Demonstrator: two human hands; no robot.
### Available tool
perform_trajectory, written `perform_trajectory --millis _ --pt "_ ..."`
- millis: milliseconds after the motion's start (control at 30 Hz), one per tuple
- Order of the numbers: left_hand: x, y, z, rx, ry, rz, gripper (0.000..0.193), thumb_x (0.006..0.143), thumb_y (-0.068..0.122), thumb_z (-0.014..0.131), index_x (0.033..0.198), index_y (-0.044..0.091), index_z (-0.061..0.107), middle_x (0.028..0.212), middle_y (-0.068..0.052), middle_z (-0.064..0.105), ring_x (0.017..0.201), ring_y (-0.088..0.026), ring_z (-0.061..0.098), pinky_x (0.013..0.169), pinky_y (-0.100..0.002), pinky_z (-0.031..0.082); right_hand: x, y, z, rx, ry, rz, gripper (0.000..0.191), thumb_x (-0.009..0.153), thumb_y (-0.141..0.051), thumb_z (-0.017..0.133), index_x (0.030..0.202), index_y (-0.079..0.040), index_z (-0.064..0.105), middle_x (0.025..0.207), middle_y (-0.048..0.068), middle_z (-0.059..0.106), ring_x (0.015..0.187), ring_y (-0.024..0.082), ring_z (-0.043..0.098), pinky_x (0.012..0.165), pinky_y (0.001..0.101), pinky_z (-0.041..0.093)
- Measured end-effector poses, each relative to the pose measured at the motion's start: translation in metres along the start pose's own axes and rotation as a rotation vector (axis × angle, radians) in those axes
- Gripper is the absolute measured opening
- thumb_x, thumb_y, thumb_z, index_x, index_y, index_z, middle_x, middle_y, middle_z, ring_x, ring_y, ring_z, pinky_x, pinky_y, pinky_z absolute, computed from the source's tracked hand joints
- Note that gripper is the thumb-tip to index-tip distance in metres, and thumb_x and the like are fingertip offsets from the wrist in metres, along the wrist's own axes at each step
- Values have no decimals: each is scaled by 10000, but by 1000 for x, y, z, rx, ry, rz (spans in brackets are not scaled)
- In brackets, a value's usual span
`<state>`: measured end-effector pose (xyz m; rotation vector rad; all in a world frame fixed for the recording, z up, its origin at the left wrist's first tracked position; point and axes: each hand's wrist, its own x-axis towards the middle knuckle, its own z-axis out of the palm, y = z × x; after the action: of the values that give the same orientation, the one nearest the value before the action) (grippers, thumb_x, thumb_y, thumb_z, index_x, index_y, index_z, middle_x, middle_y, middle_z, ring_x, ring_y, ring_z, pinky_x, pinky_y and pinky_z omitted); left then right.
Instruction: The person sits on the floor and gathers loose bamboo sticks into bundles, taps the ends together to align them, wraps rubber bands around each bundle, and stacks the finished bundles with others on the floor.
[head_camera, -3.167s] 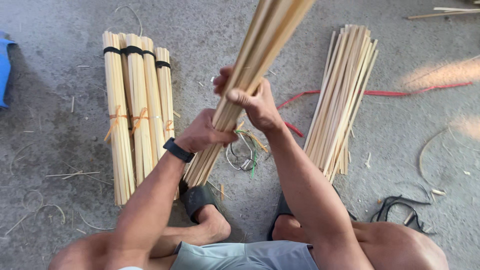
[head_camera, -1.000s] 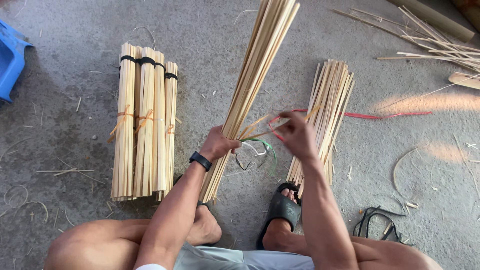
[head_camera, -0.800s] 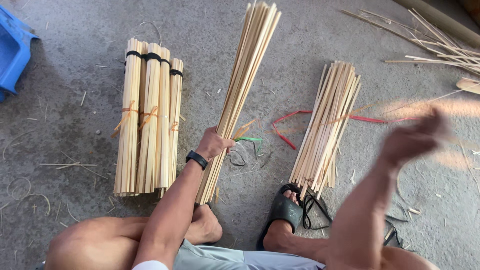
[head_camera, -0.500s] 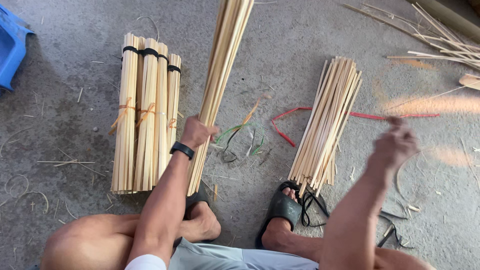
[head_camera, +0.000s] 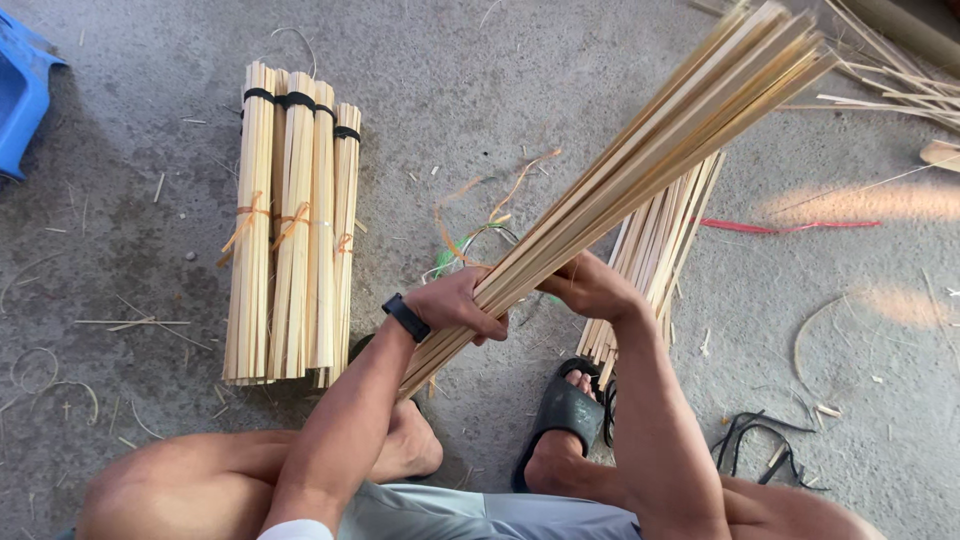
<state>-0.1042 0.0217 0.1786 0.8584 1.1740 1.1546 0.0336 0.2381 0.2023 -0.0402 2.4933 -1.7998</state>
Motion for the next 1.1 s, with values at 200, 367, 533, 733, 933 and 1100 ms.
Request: perform_trajectory --millis 200,367,533,733,933,1100 --pt "13 -6 -9 32 177 37 562 762 57 857 1254 31 586 828 -65 741 619 -129 690 542 -294 594 -38 -20 -21 -289 -111 394 258 925 -279 664 1010 -85 811 965 64 834 932 167 762 868 341 579" --pt "17 -31 -22 -134 96 94 557 782 73 853 1242 -6 549 852 -81 723 640 -147 697 545 -309 603 -42 -24 -12 -361 112 578 246 955 -288 650 1035 -125 815 970 56 821 921 156 747 855 351 572" --pt "27 -56 -3 -309 -205 62 429 858 78 873 1152 -138 647 932 -151 735 694 -191 696 598 -333 584 -29 -14 2 -196 134 407 233 968 -270 649 1075 -118 791 969 56 806 936 176 735 859 354 596" --pt "32 -60 14 -366 -139 69 496 758 94 860 1175 -1 609 872 -119 726 634 -163 692 538 -309 573 -23 -13 3 -206 -32 460 233 952 -271 640 1060 -129 790 1012 26 793 995 156 734 917 337 574" --pt "37 -43 1 -156 147 -43 634 691 138 896 1218 -1 571 878 -90 769 639 -167 728 554 -316 624 -30 -49 -18 -398 -144 518 278 945 -314 625 998 -110 806 949 48 821 928 188 759 879 357 565" --pt "43 -46 -23 127 449 47 699 688 143 903 1291 18 572 901 -143 739 642 -165 707 562 -306 598 -34 -96 -13 -393 -133 495 236 912 -298 653 987 -119 789 912 31 821 882 166 780 823 349 597"
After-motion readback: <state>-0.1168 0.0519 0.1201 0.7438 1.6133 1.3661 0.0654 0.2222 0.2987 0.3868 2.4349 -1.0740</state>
